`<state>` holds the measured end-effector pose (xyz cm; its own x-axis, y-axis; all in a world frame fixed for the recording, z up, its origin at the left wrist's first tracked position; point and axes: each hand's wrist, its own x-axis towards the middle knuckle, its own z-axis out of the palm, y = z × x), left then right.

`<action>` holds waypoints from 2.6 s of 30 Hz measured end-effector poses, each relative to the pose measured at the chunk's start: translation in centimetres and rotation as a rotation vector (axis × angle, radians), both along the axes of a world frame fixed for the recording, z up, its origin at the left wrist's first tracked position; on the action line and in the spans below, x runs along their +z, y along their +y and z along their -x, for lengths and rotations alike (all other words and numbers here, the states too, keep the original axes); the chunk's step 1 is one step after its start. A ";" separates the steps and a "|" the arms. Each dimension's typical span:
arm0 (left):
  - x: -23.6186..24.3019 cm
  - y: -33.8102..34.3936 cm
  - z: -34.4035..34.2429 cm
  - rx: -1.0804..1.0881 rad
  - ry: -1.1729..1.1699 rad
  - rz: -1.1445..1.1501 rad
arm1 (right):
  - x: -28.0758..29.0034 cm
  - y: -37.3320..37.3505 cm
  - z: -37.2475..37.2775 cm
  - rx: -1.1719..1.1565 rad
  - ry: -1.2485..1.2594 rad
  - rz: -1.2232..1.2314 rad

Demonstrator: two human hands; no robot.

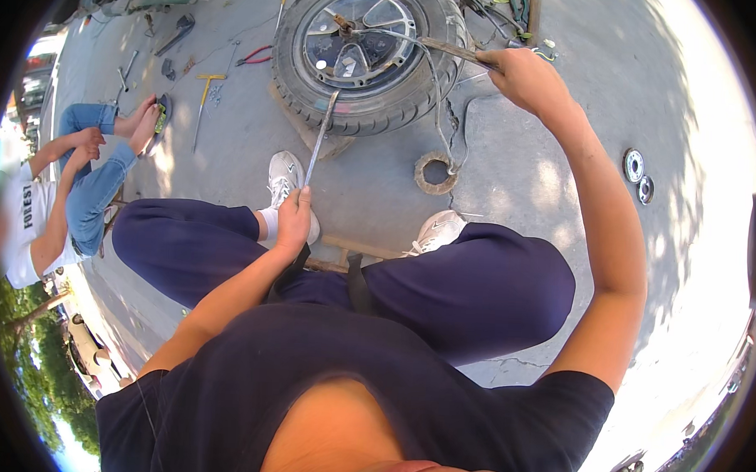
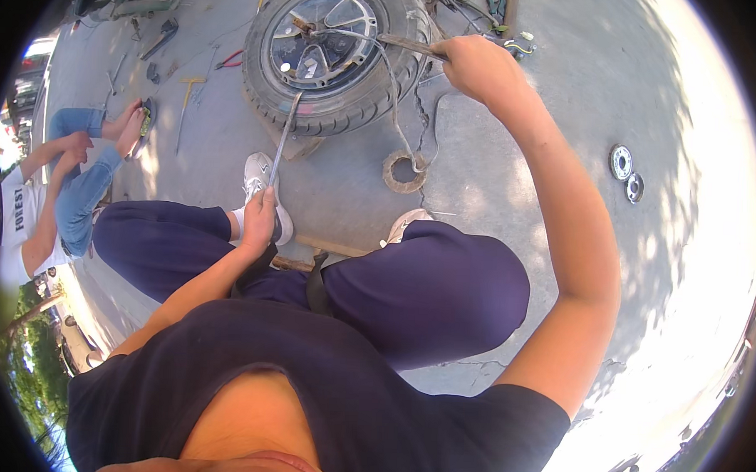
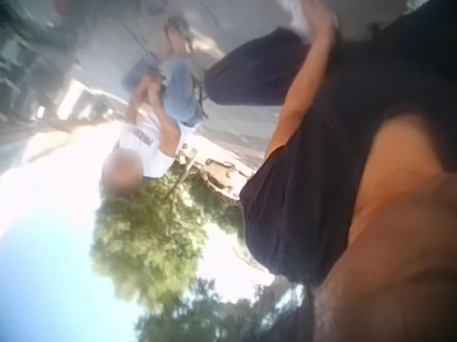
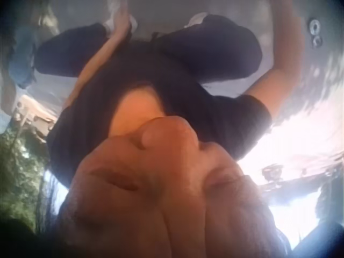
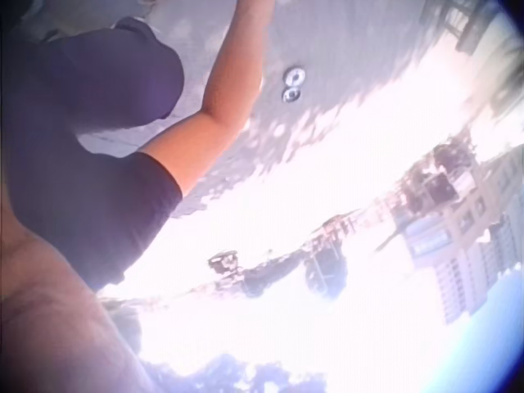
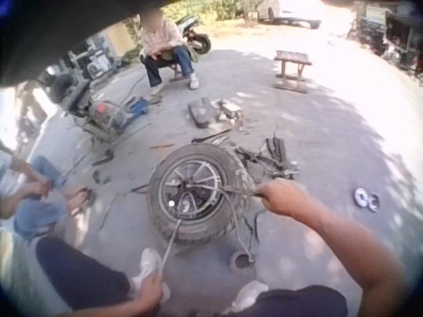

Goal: The person uses two metal tire irons to pry and manipulate the bead of a motorcycle tire mounted on a rim. They repeatedly insert the tools between the tire and rim, lever the bead, and rotate the tire to work around the circumference. The task continues without a visible final state.

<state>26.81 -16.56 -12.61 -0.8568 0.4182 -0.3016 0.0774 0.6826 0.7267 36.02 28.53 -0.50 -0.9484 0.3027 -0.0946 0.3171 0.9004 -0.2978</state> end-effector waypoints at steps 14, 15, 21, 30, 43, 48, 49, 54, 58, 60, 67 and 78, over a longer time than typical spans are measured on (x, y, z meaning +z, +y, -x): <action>0.3 -0.6 0.0 0.027 -0.064 0.047 | -0.1 3.1 -1.1 -0.076 -0.114 0.272; 0.4 -0.5 -0.1 0.027 -0.068 0.051 | 1.1 3.3 -0.5 -0.113 -0.219 0.327; 0.8 0.1 0.1 0.006 -0.068 0.032 | 0.8 5.6 4.0 0.046 -0.263 0.172; 0.5 -0.3 0.1 0.038 -0.079 0.027 | 4.4 3.6 9.2 0.086 -0.618 -0.083; -0.4 -0.3 -0.4 0.052 -0.114 0.010 | 1.9 4.7 5.2 0.008 -0.245 0.182; 0.0 0.0 -0.3 0.018 -0.073 -0.010 | 1.5 5.2 4.4 0.020 -0.177 0.204; -0.2 0.0 -0.3 0.034 -0.088 -0.041 | 1.6 5.2 4.3 0.031 -0.167 0.212; -0.8 -0.4 -0.2 0.026 -0.069 0.005 | 0.7 5.4 3.4 -0.003 -0.126 0.286; -1.4 -0.8 -0.4 0.037 -0.074 0.003 | -0.3 5.7 3.0 -0.005 -0.083 0.296; -1.6 -0.7 -0.4 0.038 -0.066 0.012 | -0.5 5.7 2.7 -0.001 -0.064 0.304; -2.2 -0.5 -0.5 0.017 -0.035 0.068 | -0.9 5.9 2.4 -0.003 -0.048 0.337; -3.2 1.8 0.1 0.140 0.059 0.300 | -0.7 5.7 2.3 -0.047 -0.083 0.355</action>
